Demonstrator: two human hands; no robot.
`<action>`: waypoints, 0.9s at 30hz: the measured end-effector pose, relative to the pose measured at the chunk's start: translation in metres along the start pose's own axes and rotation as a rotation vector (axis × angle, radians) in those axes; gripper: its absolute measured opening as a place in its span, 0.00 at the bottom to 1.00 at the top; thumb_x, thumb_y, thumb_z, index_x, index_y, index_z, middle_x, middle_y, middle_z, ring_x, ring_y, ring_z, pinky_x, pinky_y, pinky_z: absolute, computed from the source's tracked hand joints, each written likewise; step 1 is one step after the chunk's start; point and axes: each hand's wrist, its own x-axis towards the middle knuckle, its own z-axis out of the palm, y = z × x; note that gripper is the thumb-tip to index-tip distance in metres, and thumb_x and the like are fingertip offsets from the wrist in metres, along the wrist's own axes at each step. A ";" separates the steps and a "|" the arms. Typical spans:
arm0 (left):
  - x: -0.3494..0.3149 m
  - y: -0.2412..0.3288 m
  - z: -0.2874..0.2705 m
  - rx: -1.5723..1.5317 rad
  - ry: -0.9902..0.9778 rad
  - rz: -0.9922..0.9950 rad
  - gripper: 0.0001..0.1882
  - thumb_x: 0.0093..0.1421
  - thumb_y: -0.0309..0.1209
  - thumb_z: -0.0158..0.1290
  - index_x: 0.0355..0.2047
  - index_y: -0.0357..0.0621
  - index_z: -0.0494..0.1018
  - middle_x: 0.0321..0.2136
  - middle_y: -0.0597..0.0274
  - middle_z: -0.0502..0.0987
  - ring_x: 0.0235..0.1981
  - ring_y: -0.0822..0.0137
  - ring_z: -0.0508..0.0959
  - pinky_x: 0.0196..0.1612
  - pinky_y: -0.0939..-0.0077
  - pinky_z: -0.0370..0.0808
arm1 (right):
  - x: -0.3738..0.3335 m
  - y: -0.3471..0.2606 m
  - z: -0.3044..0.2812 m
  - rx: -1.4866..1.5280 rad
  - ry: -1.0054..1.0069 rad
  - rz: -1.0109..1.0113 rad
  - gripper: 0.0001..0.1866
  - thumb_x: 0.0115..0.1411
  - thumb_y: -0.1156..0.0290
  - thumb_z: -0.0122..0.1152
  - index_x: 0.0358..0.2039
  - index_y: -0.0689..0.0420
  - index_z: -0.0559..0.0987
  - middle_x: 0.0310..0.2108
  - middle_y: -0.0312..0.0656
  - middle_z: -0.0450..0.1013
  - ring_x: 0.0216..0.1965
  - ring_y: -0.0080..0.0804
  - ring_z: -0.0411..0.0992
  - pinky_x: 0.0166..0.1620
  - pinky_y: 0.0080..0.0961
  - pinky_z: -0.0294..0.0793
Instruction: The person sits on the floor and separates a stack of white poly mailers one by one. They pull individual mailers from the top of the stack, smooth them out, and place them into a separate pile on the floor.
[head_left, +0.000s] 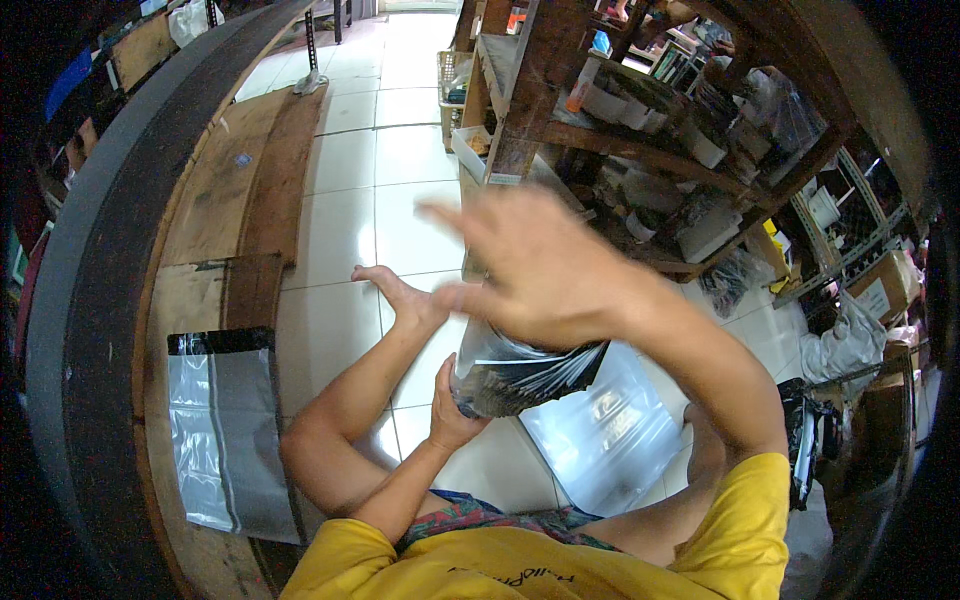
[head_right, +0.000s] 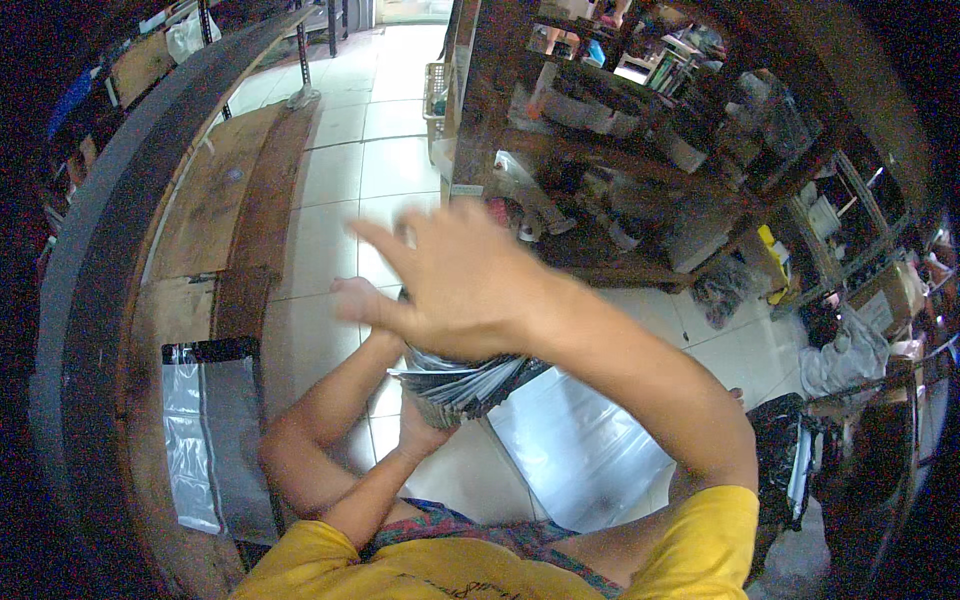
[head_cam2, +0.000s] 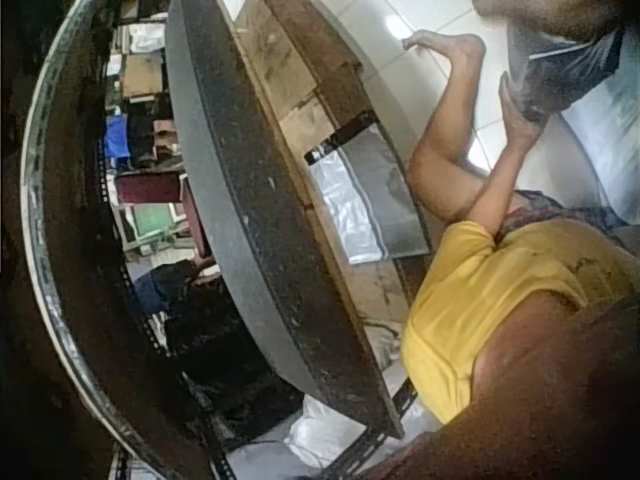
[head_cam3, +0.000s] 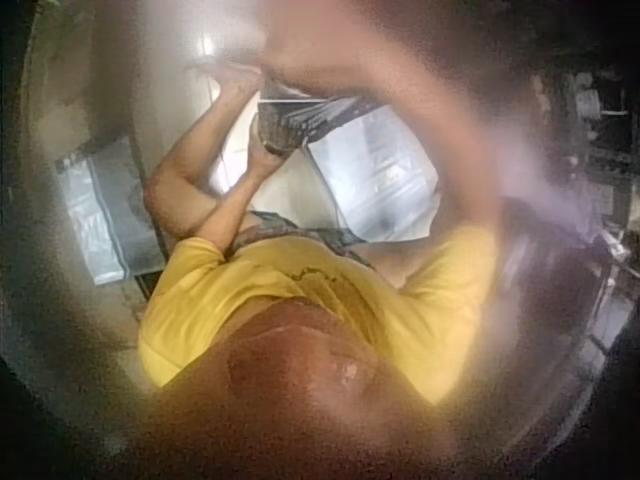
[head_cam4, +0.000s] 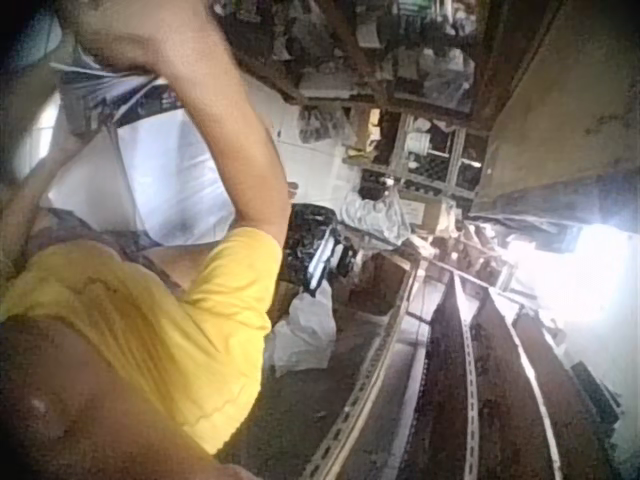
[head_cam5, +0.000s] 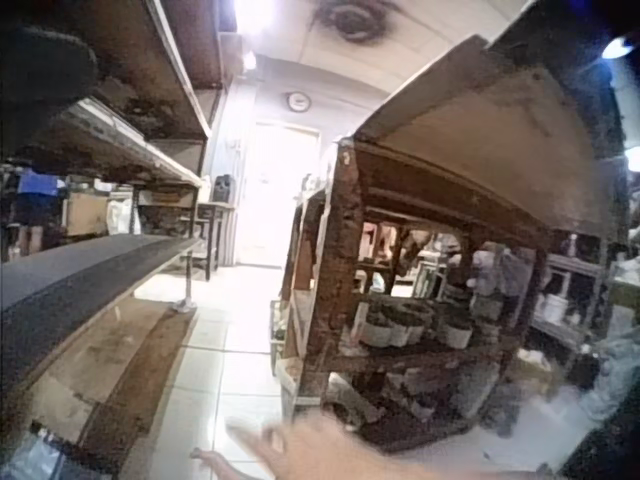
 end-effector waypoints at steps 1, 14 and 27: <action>0.000 0.000 0.000 -0.010 0.010 -0.026 0.64 0.38 0.30 0.76 0.68 0.35 0.44 0.65 0.33 0.57 0.64 0.38 0.64 0.66 0.54 0.64 | 0.003 0.002 -0.003 0.038 0.074 -0.001 0.38 0.62 0.49 0.55 0.65 0.64 0.64 0.45 0.58 0.71 0.49 0.57 0.69 0.55 0.48 0.65; -0.004 0.004 0.001 0.017 0.085 0.011 0.65 0.40 0.29 0.75 0.69 0.34 0.42 0.64 0.32 0.57 0.62 0.36 0.65 0.63 0.53 0.67 | 0.011 -0.028 -0.005 0.046 0.092 -0.205 0.37 0.66 0.43 0.51 0.64 0.60 0.67 0.42 0.54 0.72 0.47 0.51 0.71 0.57 0.43 0.65; -0.009 -0.005 0.003 -0.073 0.073 0.005 0.66 0.38 0.30 0.75 0.69 0.38 0.41 0.65 0.35 0.57 0.63 0.36 0.65 0.65 0.52 0.66 | 0.000 -0.006 -0.026 0.163 -0.035 0.053 0.42 0.67 0.41 0.44 0.67 0.64 0.61 0.59 0.64 0.67 0.60 0.57 0.67 0.63 0.46 0.63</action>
